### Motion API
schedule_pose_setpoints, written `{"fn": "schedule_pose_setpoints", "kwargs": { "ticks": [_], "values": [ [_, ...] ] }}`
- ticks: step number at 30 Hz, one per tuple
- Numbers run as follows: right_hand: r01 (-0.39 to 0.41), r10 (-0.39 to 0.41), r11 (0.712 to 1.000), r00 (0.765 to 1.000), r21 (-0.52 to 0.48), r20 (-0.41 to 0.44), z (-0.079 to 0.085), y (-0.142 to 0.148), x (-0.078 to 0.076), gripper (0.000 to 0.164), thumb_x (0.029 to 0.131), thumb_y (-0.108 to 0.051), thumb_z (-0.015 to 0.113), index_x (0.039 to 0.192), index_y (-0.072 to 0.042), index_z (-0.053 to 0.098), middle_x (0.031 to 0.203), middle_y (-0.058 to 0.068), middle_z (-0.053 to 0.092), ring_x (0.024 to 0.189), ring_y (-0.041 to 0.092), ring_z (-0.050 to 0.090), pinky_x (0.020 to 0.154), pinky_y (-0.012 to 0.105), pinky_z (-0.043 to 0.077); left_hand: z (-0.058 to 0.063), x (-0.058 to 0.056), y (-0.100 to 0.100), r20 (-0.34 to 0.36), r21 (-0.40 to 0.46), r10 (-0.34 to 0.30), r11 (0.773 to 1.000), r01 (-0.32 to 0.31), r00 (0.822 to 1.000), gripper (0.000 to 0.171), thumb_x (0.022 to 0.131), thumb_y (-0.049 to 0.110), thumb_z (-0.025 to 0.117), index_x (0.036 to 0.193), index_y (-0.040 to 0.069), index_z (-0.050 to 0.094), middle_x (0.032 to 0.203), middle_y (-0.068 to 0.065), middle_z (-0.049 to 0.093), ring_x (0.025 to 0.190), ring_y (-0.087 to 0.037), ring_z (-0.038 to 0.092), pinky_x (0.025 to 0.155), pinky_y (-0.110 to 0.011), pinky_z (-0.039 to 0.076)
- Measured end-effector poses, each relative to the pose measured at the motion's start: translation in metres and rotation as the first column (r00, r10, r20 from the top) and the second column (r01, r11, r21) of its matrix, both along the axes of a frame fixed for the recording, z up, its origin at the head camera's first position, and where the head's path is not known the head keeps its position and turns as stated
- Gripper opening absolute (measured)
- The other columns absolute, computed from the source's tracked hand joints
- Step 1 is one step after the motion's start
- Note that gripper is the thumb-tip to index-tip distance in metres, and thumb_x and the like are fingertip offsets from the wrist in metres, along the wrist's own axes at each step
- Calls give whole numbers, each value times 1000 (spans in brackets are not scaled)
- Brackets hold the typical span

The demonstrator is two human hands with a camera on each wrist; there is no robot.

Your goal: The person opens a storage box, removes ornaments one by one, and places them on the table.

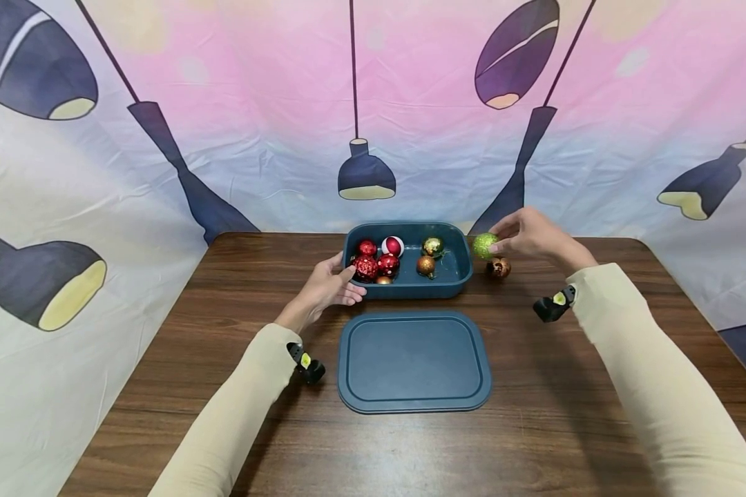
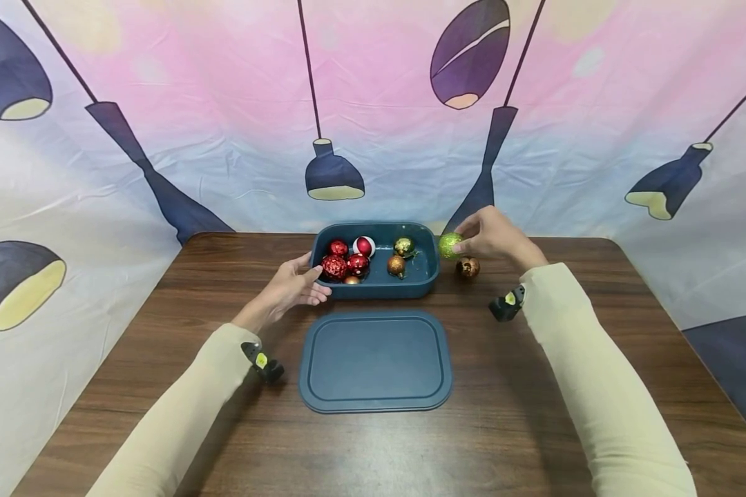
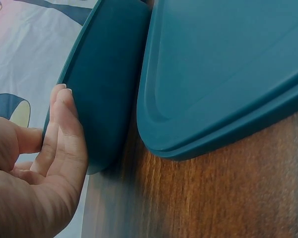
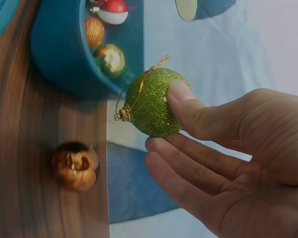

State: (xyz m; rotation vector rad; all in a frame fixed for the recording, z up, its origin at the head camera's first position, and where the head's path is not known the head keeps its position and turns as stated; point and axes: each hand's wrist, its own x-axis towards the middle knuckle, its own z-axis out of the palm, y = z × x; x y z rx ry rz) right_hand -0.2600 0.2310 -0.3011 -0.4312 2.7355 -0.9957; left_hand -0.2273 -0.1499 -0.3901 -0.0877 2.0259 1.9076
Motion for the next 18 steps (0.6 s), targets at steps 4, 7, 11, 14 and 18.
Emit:
{"fn": "schedule_pose_setpoints", "kwargs": {
  "ticks": [4,7,11,14,18],
  "values": [
    [-3,3,999,1000,38,3,0,12,1,43,93,-13,75,126,13,63,122,31,65,111,45,62,91,54,53,1,0,1,4,4,3,1000,-3,1000,64,110,20,47,165,20,14,79,-14,74,63,-19,72,59,-27,60],
    [-6,7,998,1000,62,-2,-1,21,3,44,94,-14,75,126,14,63,123,32,64,112,47,60,91,56,53,1,0,2,6,2,3,1000,-3,1000,64,110,20,47,165,20,14,78,-14,74,62,-18,72,59,-27,60],
    [-8,9,997,1000,73,-16,-3,33,5,45,93,-13,76,125,15,63,120,33,65,111,48,61,90,56,53,1,-1,2,6,-3,3,1000,-3,1000,64,110,20,47,165,21,14,80,-15,74,63,-20,72,61,-28,61],
    [-7,7,998,1000,65,-10,-6,40,7,46,92,-12,76,125,17,62,116,33,67,107,47,64,88,55,55,2,-1,2,7,-8,1,1000,-1,1000,64,110,21,47,165,21,14,81,-15,74,64,-20,73,62,-29,61],
    [14,-14,999,1000,51,19,-10,48,10,47,92,-12,76,126,17,61,117,33,66,107,46,64,86,49,57,2,0,1,11,-8,7,1000,-7,1000,64,110,21,47,165,21,14,80,-15,74,64,-21,73,61,-28,61]
  ]
}}
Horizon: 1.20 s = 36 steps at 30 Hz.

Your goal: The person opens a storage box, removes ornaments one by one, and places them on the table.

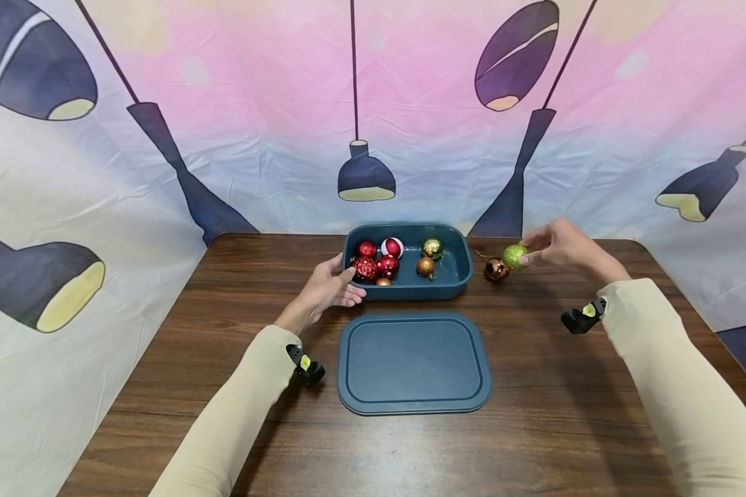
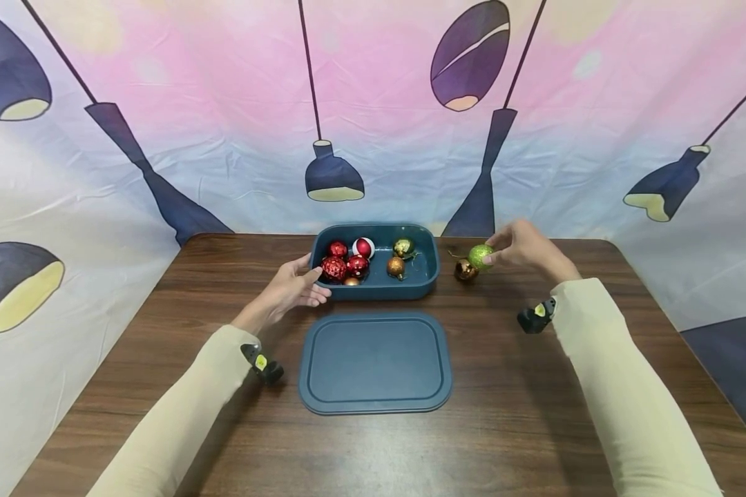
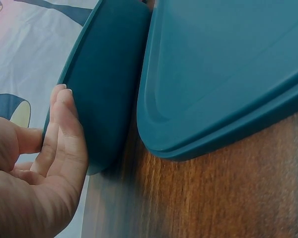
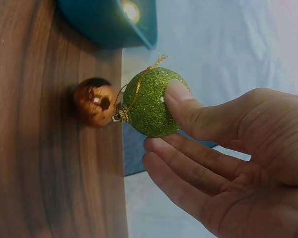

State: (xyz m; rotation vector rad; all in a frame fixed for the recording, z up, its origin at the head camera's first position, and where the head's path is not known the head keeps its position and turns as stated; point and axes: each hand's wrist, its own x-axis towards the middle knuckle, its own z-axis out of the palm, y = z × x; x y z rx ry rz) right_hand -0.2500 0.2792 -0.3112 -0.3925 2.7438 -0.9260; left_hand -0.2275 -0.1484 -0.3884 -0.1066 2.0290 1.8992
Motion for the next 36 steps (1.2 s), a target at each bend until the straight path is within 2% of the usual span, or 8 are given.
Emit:
{"fn": "schedule_pose_setpoints", "kwargs": {
  "ticks": [5,11,14,18,21,24,28,36],
  "values": [
    [12,-12,1000,1000,17,0,-9,10,3,46,93,-13,76,125,16,62,124,35,62,110,45,61,81,41,55,0,2,-1,-10,1,2,1000,-2,1000,64,110,21,47,165,20,14,81,-15,75,63,-18,72,62,-29,61],
    [26,-27,999,999,42,19,-23,22,11,46,94,-19,75,124,14,64,125,34,62,114,49,59,93,59,51,-2,3,1,-7,6,-3,1000,3,1000,64,110,20,47,165,19,13,82,-16,75,61,-17,71,62,-29,61],
    [49,-50,998,998,46,28,-29,25,12,49,93,-22,76,126,12,64,126,33,62,113,48,59,95,61,49,-2,2,2,-12,3,3,1000,-3,1000,65,110,21,47,165,19,14,82,-15,75,61,-17,71,61,-28,61],
    [49,-50,998,999,43,11,-36,26,11,49,92,-23,77,124,13,64,119,32,66,108,45,63,90,58,52,0,1,1,-9,-9,4,1000,-4,1000,64,110,21,47,165,21,13,82,-15,75,63,-18,72,62,-29,61],
    [48,-48,999,999,25,7,-42,25,9,48,91,-20,79,121,14,65,110,28,70,99,38,68,84,50,57,0,1,0,-4,-11,5,1000,-5,1000,64,110,21,47,165,21,13,82,-16,75,64,-20,72,62,-29,61],
    [67,-67,998,997,-4,38,-47,24,8,49,90,-19,79,122,16,64,108,27,71,93,33,70,79,45,59,0,1,-1,-4,-8,8,1000,-8,1000,64,110,21,47,165,21,13,82,-16,75,64,-20,73,62,-28,61],
    [100,-96,994,991,-45,95,-51,23,8,53,90,-17,79,125,18,60,111,31,68,91,34,71,80,46,60,0,1,-1,-2,-8,7,1000,-7,1000,64,110,21,48,164,20,14,83,-16,75,65,-21,73,62,-28,61],
    [118,-112,992,988,-46,108,-53,20,10,50,91,-15,78,125,18,60,109,31,68,92,35,70,81,44,60,-1,1,-1,-6,-5,4,1000,-4,1000,64,110,21,48,164,21,14,82,-16,75,65,-21,73,61,-28,60]
  ]
}}
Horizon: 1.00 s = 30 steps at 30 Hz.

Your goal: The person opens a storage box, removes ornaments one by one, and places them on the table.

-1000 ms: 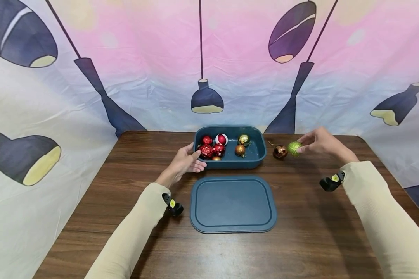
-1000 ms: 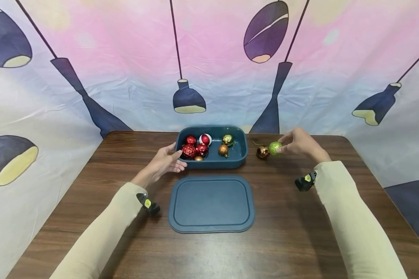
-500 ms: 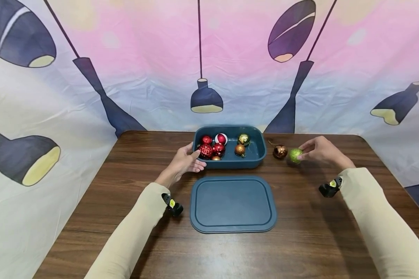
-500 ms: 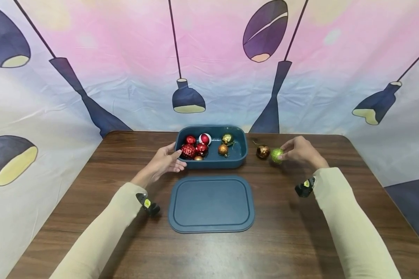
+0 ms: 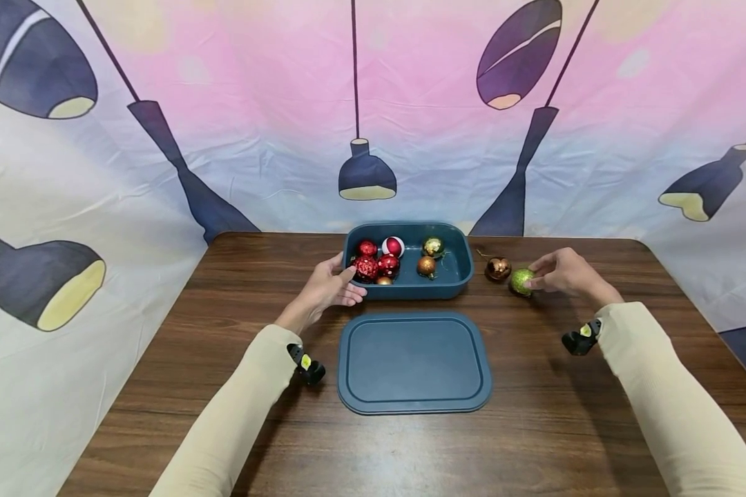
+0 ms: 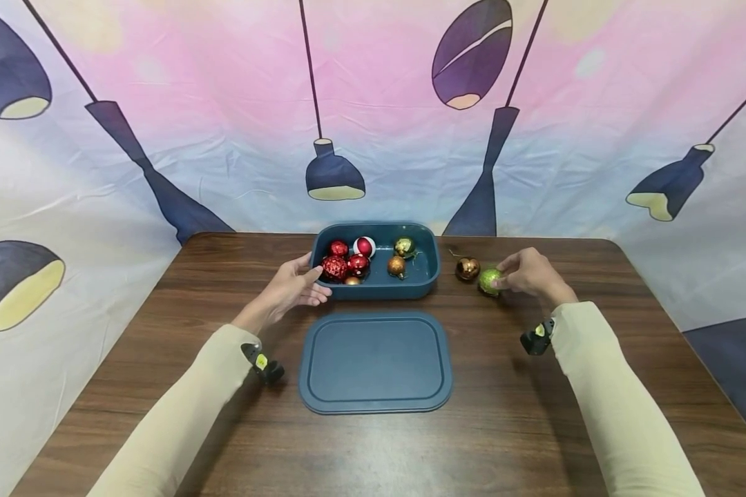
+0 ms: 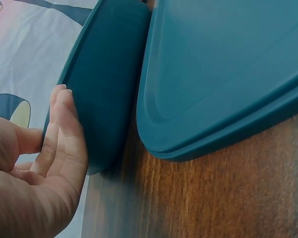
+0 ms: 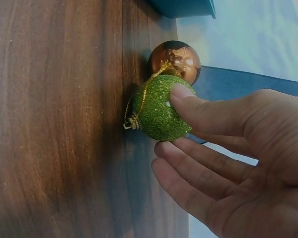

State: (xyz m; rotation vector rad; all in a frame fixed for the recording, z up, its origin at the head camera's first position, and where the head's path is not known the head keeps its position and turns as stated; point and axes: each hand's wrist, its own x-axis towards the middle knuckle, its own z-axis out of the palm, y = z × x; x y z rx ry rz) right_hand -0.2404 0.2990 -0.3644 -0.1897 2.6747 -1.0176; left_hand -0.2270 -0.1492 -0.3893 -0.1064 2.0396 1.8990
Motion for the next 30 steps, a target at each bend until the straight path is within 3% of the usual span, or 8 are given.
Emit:
{"fn": "schedule_pose_setpoints", "kwargs": {
  "ticks": [9,19,24,30],
  "values": [
    [-19,20,999,999,40,-35,8,1,1,52,92,-19,77,126,17,60,113,30,68,96,38,69,81,48,59,-1,0,-1,-6,-2,0,1000,0,1000,64,110,21,48,164,21,14,84,-17,75,67,-23,74,61,-26,60],
    [16,-12,997,999,80,-52,27,-4,-2,54,93,-25,76,131,10,61,133,32,59,124,49,51,104,63,41,-1,-1,-1,-2,-3,-1,1000,1,1000,64,110,21,47,164,21,14,83,-16,75,64,-20,73,62,-28,61],
    [18,-13,998,997,68,-70,35,-11,-5,57,92,-30,77,131,9,62,139,34,53,129,50,47,102,61,43,-2,-2,0,0,7,-2,1000,2,1000,64,110,20,47,164,21,14,80,-14,74,61,-17,72,60,-27,60],
    [-20,24,999,994,42,-107,44,-25,-6,55,92,-31,78,129,8,64,126,29,64,120,44,56,98,57,48,-2,-1,0,0,3,0,1000,0,1000,64,110,21,47,164,21,14,81,-14,75,62,-18,72,60,-26,60]
  ]
}}
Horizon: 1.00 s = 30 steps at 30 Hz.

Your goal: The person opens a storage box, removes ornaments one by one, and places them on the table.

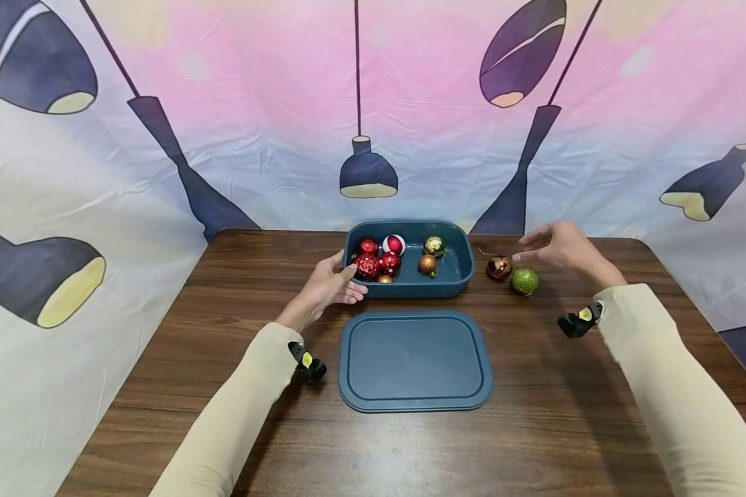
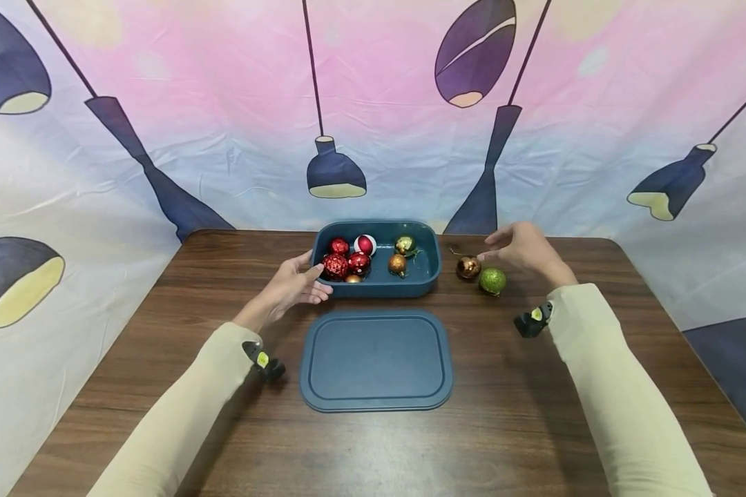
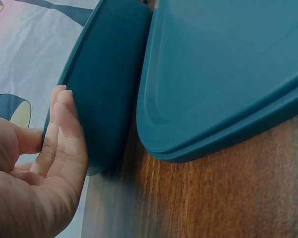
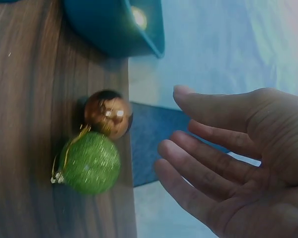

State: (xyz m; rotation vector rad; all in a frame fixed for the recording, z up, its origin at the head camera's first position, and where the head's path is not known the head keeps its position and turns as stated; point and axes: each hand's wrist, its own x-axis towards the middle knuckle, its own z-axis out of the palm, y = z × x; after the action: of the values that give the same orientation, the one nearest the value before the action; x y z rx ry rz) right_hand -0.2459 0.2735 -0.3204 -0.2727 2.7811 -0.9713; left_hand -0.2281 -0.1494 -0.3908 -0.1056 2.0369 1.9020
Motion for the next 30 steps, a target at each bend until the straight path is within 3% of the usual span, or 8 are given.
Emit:
{"fn": "schedule_pose_setpoints", "kwargs": {
  "ticks": [4,11,20,30],
  "values": [
    [-8,8,1000,1000,-28,-15,3,-11,0,50,91,-28,79,126,7,66,115,24,70,110,38,63,90,50,54,0,1,0,0,-9,2,1000,-2,1000,64,110,22,47,164,21,14,82,-15,75,65,-20,73,62,-27,60],
    [-1,2,1000,1000,11,-24,8,-30,-6,51,89,-32,80,125,2,69,119,21,69,107,37,64,88,50,54,1,1,1,-8,-9,1,1000,-1,1000,64,110,22,47,165,20,13,84,-15,75,65,-19,73,60,-25,60],
    [-20,19,999,1000,-29,-13,13,-57,-7,44,90,-27,80,123,0,70,116,20,71,97,29,66,80,44,56,1,0,1,-11,-33,3,999,-4,1000,64,109,23,48,164,20,15,84,-15,75,68,-21,74,64,-28,61],
    [-95,95,994,995,-49,-6,7,-83,-14,43,90,-22,80,123,3,69,114,19,72,106,32,67,89,47,56,3,2,1,-3,-29,5,1000,-5,1000,65,110,23,48,165,21,14,84,-15,75,67,-20,74,64,-27,61]
  ]
}}
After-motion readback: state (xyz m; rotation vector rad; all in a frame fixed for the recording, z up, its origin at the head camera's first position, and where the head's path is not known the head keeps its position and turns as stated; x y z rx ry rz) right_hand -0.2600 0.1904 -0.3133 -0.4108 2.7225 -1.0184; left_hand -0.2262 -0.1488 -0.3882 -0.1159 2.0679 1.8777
